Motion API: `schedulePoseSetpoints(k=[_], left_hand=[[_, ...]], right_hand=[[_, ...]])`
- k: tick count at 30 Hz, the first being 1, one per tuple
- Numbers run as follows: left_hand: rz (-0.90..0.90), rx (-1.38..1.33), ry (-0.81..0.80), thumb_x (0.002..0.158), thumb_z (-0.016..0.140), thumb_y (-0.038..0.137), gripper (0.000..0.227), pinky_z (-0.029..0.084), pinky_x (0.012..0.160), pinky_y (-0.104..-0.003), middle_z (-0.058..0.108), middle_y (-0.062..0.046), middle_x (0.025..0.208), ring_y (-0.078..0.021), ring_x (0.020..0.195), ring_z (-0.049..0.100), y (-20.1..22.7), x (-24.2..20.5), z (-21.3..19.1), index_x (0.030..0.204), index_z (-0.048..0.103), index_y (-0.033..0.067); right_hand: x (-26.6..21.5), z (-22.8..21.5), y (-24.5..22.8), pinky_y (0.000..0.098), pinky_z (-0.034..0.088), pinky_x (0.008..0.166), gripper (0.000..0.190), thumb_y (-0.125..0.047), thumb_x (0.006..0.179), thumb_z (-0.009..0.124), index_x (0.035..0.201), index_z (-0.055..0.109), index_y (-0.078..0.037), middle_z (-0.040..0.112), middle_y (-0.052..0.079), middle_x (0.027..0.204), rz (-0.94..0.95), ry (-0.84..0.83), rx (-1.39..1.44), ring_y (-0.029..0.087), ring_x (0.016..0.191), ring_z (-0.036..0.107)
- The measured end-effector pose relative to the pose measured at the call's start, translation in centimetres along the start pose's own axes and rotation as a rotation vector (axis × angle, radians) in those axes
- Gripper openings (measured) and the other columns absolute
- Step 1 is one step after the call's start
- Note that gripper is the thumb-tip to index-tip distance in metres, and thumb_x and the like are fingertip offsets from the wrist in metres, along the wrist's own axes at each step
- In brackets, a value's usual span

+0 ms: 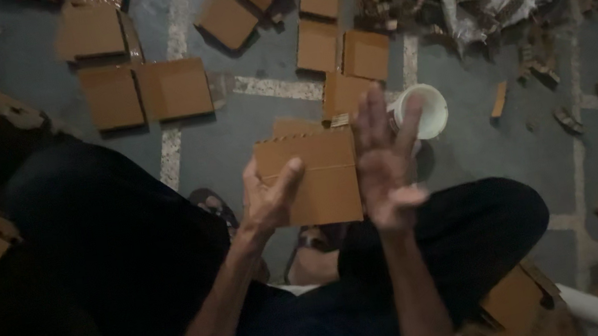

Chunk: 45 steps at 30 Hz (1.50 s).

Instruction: The person sits on the floor and assembles small cardboard boxes by applying glue to the edges with a white bottle, folding the flaps, and pressing them together. The person handles multiple cardboard pieces and a glue bottle, working on the floor surrounded by cardboard scraps.

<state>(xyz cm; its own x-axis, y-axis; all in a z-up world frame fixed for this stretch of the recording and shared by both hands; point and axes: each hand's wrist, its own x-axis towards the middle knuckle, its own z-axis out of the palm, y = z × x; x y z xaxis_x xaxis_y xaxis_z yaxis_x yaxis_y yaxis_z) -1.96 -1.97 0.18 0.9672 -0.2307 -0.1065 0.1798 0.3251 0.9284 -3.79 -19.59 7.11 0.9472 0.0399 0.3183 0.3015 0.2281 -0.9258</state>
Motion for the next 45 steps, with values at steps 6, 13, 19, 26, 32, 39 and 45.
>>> schedulePoseSetpoints(k=[6,13,19,26,32,39,45], left_hand=[[-0.063,0.091,-0.007,0.091,0.068,0.039,0.058,0.063,0.077,-0.038,0.071,-0.018,0.106,-0.0264,0.092,0.074,-0.2,0.3,-0.4,0.129,0.057,-0.0031],[-0.022,0.096,-0.04,0.092,0.07,0.038,0.055,0.063,0.08,-0.038,0.07,-0.018,0.108,-0.0259,0.096,0.073,-0.6,0.9,-1.2,0.127,0.055,-0.0025],[0.063,0.134,-0.044,0.094,0.07,0.034,0.051,0.063,0.082,-0.038,0.071,-0.019,0.107,-0.0271,0.096,0.074,-1.0,0.6,-1.4,0.126,0.058,-0.0036],[0.038,0.123,-0.041,0.094,0.07,0.034,0.051,0.064,0.079,-0.038,0.072,-0.02,0.106,-0.0274,0.094,0.075,-1.0,0.9,-1.6,0.126,0.057,-0.0034],[0.054,0.137,-0.046,0.094,0.07,0.033,0.051,0.065,0.076,-0.037,0.071,-0.021,0.104,-0.0269,0.092,0.075,-1.3,1.2,-1.7,0.125,0.056,-0.004],[-0.045,0.133,-0.018,0.09,0.069,0.037,0.052,0.066,0.067,-0.036,0.069,-0.019,0.097,-0.0253,0.083,0.075,-1.6,1.1,-1.6,0.123,0.056,-0.0019],[0.094,0.095,-0.032,0.097,0.072,0.042,0.056,0.063,0.076,-0.038,0.07,-0.021,0.105,-0.0276,0.093,0.073,-1.6,1.2,-1.8,0.126,0.058,-0.0047]], right_hand=[[1.1,0.2,0.5,0.0454,0.012,0.137,0.116,-0.081,0.089,0.05,0.166,-0.014,-0.022,0.001,0.024,0.176,-0.064,0.101,0.265,0.033,0.166,0.008],[0.9,0.7,1.8,0.0443,0.012,0.139,0.113,-0.081,0.092,0.045,0.167,-0.012,-0.019,0.005,0.024,0.176,-0.062,0.108,0.241,0.033,0.166,0.011],[0.3,0.3,2.9,0.0449,0.013,0.138,0.116,-0.08,0.092,0.047,0.168,-0.009,-0.013,0.007,0.024,0.175,-0.057,0.098,0.22,0.032,0.165,0.012],[0.6,0.1,2.9,0.0449,0.015,0.139,0.118,-0.08,0.09,0.049,0.167,-0.009,-0.011,0.01,0.022,0.175,-0.029,0.044,0.199,0.031,0.165,0.013],[0.8,0.2,2.7,0.0446,0.015,0.139,0.12,-0.082,0.089,0.049,0.167,-0.004,-0.009,0.01,0.021,0.176,0.017,0.062,0.155,0.031,0.166,0.012],[0.7,0.5,2.9,0.0434,0.013,0.141,0.119,-0.081,0.089,0.049,0.168,-0.002,-0.008,0.012,0.021,0.176,-0.025,0.097,0.19,0.031,0.166,0.013],[0.6,0.4,3.5,0.0448,0.011,0.141,0.116,-0.079,0.091,0.048,0.168,-0.002,-0.008,0.01,0.02,0.175,-0.067,0.119,0.253,0.031,0.166,0.012]])
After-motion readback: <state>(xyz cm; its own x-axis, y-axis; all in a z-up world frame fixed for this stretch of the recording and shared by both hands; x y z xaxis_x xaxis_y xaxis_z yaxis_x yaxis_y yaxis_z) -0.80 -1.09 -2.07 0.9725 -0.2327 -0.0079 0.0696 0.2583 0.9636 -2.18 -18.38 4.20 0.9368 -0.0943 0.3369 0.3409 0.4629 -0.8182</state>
